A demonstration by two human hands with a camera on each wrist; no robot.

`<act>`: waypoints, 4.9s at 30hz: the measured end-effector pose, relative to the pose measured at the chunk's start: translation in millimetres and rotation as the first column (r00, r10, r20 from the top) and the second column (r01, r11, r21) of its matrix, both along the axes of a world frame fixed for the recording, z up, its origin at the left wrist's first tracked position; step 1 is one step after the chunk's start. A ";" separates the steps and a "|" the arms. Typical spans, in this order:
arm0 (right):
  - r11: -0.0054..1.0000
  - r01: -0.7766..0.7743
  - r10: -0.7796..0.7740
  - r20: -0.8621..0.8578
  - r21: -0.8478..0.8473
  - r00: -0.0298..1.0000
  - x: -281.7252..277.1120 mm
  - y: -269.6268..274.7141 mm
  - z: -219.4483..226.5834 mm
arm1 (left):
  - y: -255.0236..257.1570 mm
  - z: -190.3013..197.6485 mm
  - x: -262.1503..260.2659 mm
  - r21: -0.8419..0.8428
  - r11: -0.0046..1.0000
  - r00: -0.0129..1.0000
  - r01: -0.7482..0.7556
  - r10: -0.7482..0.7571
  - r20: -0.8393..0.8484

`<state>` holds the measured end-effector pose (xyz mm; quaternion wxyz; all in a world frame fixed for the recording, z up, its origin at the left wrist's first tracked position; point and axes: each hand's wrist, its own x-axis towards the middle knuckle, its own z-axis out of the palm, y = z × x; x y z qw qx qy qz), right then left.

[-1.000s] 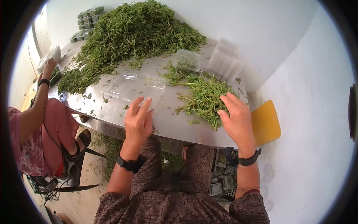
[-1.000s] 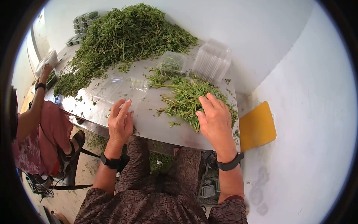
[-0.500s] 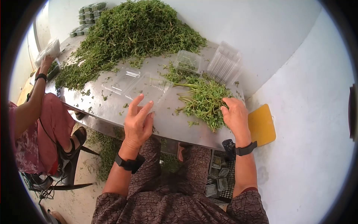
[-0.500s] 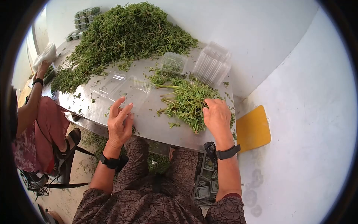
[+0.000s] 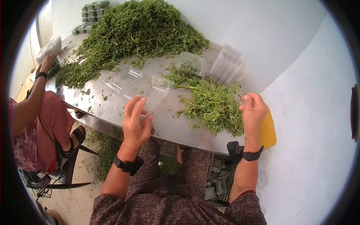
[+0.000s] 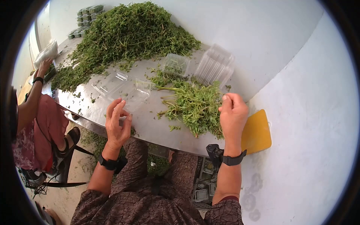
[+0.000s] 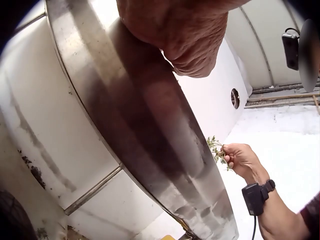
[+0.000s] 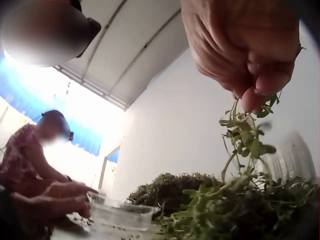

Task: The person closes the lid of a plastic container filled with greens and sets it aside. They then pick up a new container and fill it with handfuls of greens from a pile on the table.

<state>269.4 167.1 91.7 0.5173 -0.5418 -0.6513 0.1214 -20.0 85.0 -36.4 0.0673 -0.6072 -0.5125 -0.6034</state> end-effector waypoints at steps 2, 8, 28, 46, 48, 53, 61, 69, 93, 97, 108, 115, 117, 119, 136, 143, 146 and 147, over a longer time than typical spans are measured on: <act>0.999 -0.039 0.041 -0.107 0.021 0.993 -3.2 -2.9 8.7 | 0.9 -0.1 1.0 0.015 1.000 1.000 -0.011 0.011 0.003; 0.974 -0.173 0.219 -0.433 0.145 0.874 -8.5 -2.8 10.2 | -1.3 3.1 0.2 -0.004 1.000 0.998 0.001 -0.001 0.069; 0.828 -0.557 0.421 -0.727 0.064 0.543 -64.8 1.1 -19.0 | -5.0 6.5 1.9 -0.044 0.994 0.994 0.097 -0.094 0.052; 0.772 -0.591 0.563 -0.181 -0.234 0.807 -128.6 2.0 -24.1 | -6.9 5.6 -1.1 -0.053 0.993 0.994 0.106 -0.105 0.027; 0.793 -0.578 0.548 -0.189 -0.194 0.815 -122.4 -6.1 -27.0 | -5.8 4.6 -1.4 -0.029 0.994 0.994 0.107 -0.107 0.021; 0.813 -0.552 0.526 -0.171 -0.184 0.833 -107.1 -32.1 -55.9 | -7.0 6.4 -0.3 0.027 0.998 0.997 0.064 -0.065 0.035; 0.806 -0.574 0.560 -0.129 -0.145 0.818 -94.3 -58.6 -88.4 | -5.3 2.1 -0.4 0.026 0.999 1.000 0.026 -0.026 0.001; 0.834 -0.539 0.544 -0.007 0.116 0.839 -117.8 -51.5 -86.3 | -3.5 3.6 -0.1 0.012 1.000 0.998 0.026 -0.025 -0.051; 0.669 -0.740 0.740 0.024 0.064 0.672 -133.3 -45.0 -111.2 | 9.6 114.2 60.2 -0.254 0.936 0.938 0.245 -0.296 -0.183; 0.676 -0.733 0.736 -0.105 0.075 0.669 -135.2 -45.8 -115.2 | 22.4 110.9 80.5 -0.224 0.944 0.895 0.243 -0.307 -0.324; 0.751 -0.645 0.649 0.026 0.143 0.761 -136.2 -50.5 -140.4 | 56.1 86.2 104.1 -0.365 0.906 0.747 0.213 -0.392 -0.537; 0.730 -0.674 0.684 -0.108 0.115 0.722 -131.1 -56.9 -121.4 | 1.6 115.3 77.6 -0.495 0.826 0.798 0.271 -0.480 -0.364; 0.720 -0.685 0.694 -0.131 0.110 0.708 -128.9 -53.8 -116.7 | -19.1 124.9 66.0 -0.498 0.829 0.805 0.252 -0.466 -0.368; 0.658 -0.751 0.749 0.060 0.042 0.660 -128.0 -46.4 -112.0 | -38.6 133.1 54.6 -0.571 0.796 0.843 0.203 -0.439 -0.312; 0.731 -0.679 0.681 0.004 0.067 0.733 -132.4 -48.5 -109.8 | -132.7 219.5 51.4 -0.941 0.281 0.635 -0.190 -0.696 -0.336; 0.715 -0.697 0.695 0.054 0.057 0.717 -132.3 -47.9 -109.8 | -169.4 249.9 58.2 -0.960 -0.020 0.667 -0.278 -0.724 -0.178; 0.738 -0.666 0.668 0.021 0.103 0.744 -134.0 -46.5 -111.3 | -174.7 235.2 49.5 -0.987 0.151 0.718 -0.046 -0.683 -0.138; 0.739 -0.669 0.671 0.013 0.079 0.742 -132.6 -46.7 -111.4 | -174.6 220.7 39.5 -0.988 0.145 0.722 -0.048 -0.679 -0.135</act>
